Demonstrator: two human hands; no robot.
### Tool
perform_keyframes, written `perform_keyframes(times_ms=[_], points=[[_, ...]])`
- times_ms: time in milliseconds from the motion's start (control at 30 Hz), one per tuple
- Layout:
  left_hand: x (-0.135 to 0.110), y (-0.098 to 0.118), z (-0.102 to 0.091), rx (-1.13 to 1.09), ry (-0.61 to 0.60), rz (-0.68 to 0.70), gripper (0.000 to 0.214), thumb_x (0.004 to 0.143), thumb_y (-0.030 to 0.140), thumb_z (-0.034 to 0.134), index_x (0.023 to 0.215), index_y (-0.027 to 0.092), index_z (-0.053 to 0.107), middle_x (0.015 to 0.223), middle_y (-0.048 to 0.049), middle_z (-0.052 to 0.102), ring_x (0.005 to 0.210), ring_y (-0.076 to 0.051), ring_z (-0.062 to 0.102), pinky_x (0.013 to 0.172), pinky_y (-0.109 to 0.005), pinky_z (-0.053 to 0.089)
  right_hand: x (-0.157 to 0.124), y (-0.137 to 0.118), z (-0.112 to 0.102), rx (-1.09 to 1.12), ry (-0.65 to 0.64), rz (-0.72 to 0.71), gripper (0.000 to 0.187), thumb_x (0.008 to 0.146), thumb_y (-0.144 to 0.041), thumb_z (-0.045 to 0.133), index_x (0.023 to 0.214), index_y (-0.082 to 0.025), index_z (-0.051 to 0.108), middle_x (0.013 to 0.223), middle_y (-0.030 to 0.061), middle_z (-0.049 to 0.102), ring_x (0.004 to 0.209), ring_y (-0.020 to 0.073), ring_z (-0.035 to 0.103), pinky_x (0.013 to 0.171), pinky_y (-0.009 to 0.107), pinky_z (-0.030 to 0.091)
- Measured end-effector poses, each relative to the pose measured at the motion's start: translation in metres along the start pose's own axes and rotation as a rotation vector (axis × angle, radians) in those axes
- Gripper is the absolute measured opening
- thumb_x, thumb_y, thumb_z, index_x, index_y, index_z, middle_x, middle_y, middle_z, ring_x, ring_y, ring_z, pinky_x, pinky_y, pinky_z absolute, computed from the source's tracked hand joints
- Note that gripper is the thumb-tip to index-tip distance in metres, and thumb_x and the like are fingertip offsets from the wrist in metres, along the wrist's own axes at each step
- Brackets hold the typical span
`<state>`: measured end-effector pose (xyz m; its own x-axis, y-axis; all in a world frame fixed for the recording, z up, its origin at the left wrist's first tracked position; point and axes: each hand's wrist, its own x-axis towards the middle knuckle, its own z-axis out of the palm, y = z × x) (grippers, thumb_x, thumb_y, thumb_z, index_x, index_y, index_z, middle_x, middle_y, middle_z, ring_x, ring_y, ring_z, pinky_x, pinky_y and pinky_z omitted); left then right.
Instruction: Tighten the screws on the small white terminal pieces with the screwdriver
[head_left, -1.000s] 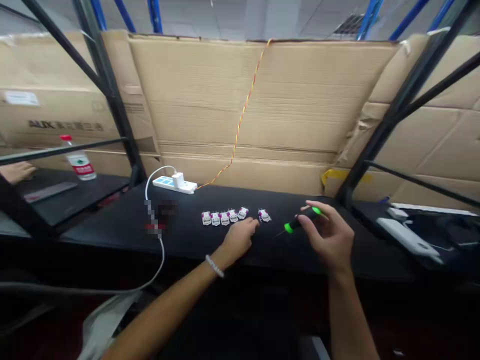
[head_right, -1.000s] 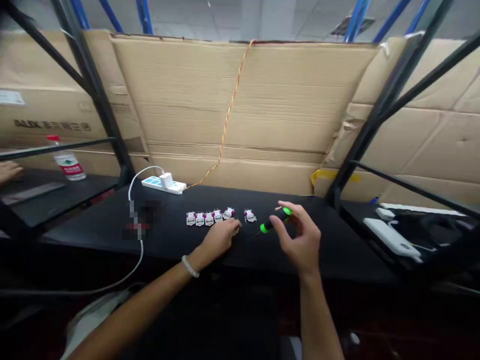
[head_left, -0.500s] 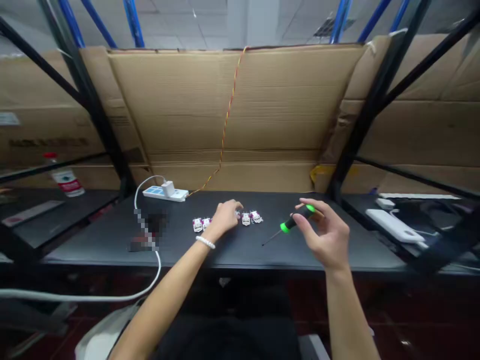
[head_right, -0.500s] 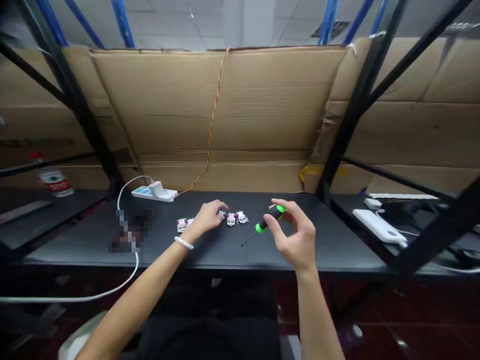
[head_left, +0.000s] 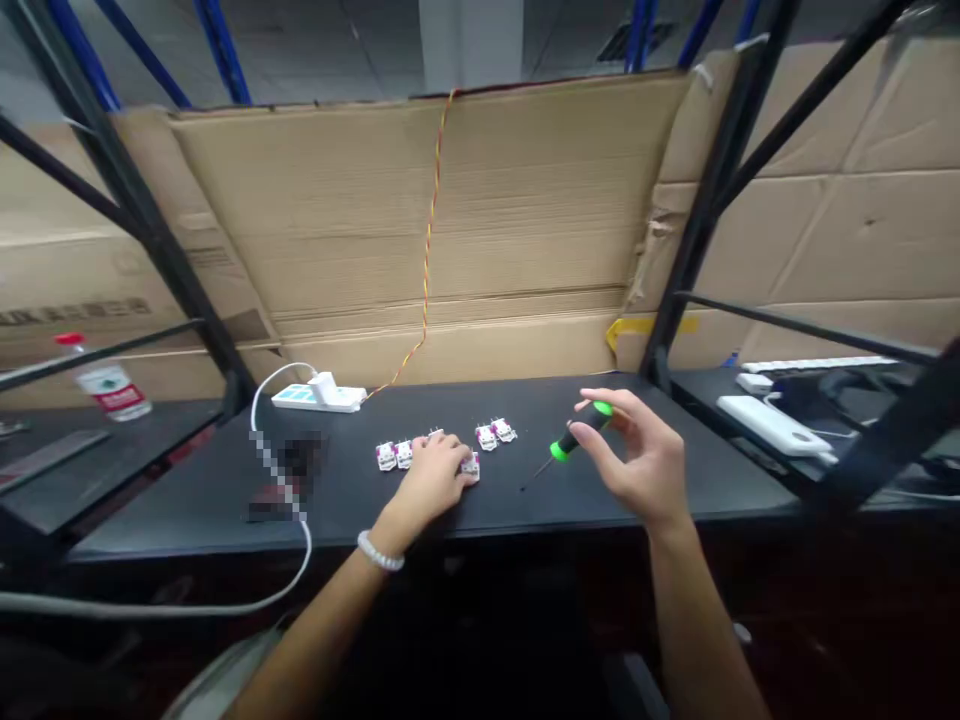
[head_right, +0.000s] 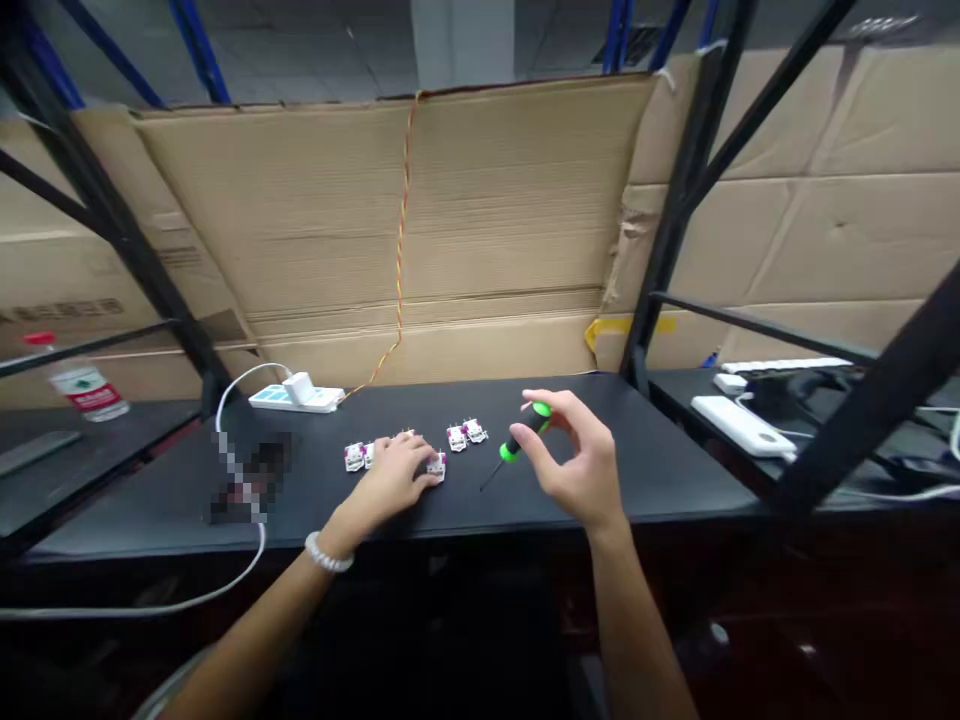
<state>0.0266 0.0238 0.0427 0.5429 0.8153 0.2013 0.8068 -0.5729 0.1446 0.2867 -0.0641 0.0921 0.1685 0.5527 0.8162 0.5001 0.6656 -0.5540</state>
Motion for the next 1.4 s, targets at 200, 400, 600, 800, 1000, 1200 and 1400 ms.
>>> perform_keyframes(times_ms=[200,400,600,800,1000,1200,1400], points=[[-0.027,-0.007,-0.014,-0.142,-0.080,0.033,0.020,0.095,0.030,0.070,0.113,0.025,0.077,0.124,-0.0082,0.074,0.125,-0.032,0.061,0.114,-0.049,0.038,-0.001,0.001,-0.001,0.013,0.005,0.006,0.031,0.091,-0.029,0.080,0.121,-0.026,0.073,0.103,0.0046,0.074,0.093,0.0224,0.074,0.085,0.037,0.062],[0.027,-0.030,-0.033,0.065,-0.030,-0.084,0.025,0.099,0.023,0.058,0.113,0.023,0.079,0.122,-0.0076,0.078,0.117,-0.026,0.070,0.103,-0.037,0.046,-0.001,0.001,0.000,0.003,-0.010,0.003,0.031,0.091,-0.031,0.079,0.121,-0.026,0.073,0.103,0.0051,0.074,0.094,0.0235,0.074,0.085,0.038,0.063],[0.081,-0.029,-0.022,0.234,-0.080,-0.186,0.018,0.088,0.017,0.065,0.094,0.016,0.082,0.105,-0.0190,0.081,0.115,-0.036,0.072,0.105,-0.049,0.042,0.000,0.002,-0.004,-0.002,-0.012,-0.003,0.029,0.092,-0.031,0.078,0.120,-0.027,0.073,0.103,0.0047,0.073,0.093,0.0224,0.074,0.085,0.037,0.063],[0.091,-0.021,-0.014,0.301,-0.142,-0.222,0.018,0.084,0.018,0.068,0.095,0.014,0.081,0.104,-0.0213,0.081,0.109,-0.037,0.074,0.104,-0.051,0.042,0.001,0.000,-0.005,-0.012,-0.009,-0.007,0.030,0.091,-0.031,0.079,0.121,-0.027,0.073,0.104,0.0049,0.074,0.093,0.0228,0.074,0.085,0.037,0.063],[0.090,-0.021,-0.016,0.316,-0.157,-0.230,0.018,0.084,0.019,0.067,0.096,0.014,0.080,0.105,-0.0205,0.081,0.110,-0.036,0.073,0.107,-0.052,0.039,0.001,0.001,-0.005,-0.003,-0.010,-0.006,0.029,0.091,-0.031,0.079,0.120,-0.027,0.074,0.105,0.0048,0.074,0.094,0.0227,0.074,0.086,0.037,0.063],[0.093,-0.022,-0.013,0.295,-0.170,-0.235,0.015,0.084,0.014,0.063,0.091,0.015,0.077,0.101,-0.0180,0.081,0.106,-0.034,0.074,0.104,-0.049,0.039,0.001,0.002,-0.006,-0.021,-0.011,-0.003,0.030,0.091,-0.033,0.078,0.120,-0.027,0.074,0.105,0.0053,0.074,0.092,0.0228,0.074,0.085,0.038,0.064],[0.093,-0.021,-0.011,0.253,-0.171,-0.218,0.019,0.082,0.010,0.061,0.090,0.016,0.077,0.104,-0.0170,0.081,0.106,-0.033,0.074,0.103,-0.048,0.039,0.001,0.001,-0.007,-0.031,-0.017,-0.017,0.029,0.092,-0.031,0.078,0.120,-0.027,0.073,0.103,0.0046,0.073,0.092,0.0225,0.073,0.085,0.037,0.063]])
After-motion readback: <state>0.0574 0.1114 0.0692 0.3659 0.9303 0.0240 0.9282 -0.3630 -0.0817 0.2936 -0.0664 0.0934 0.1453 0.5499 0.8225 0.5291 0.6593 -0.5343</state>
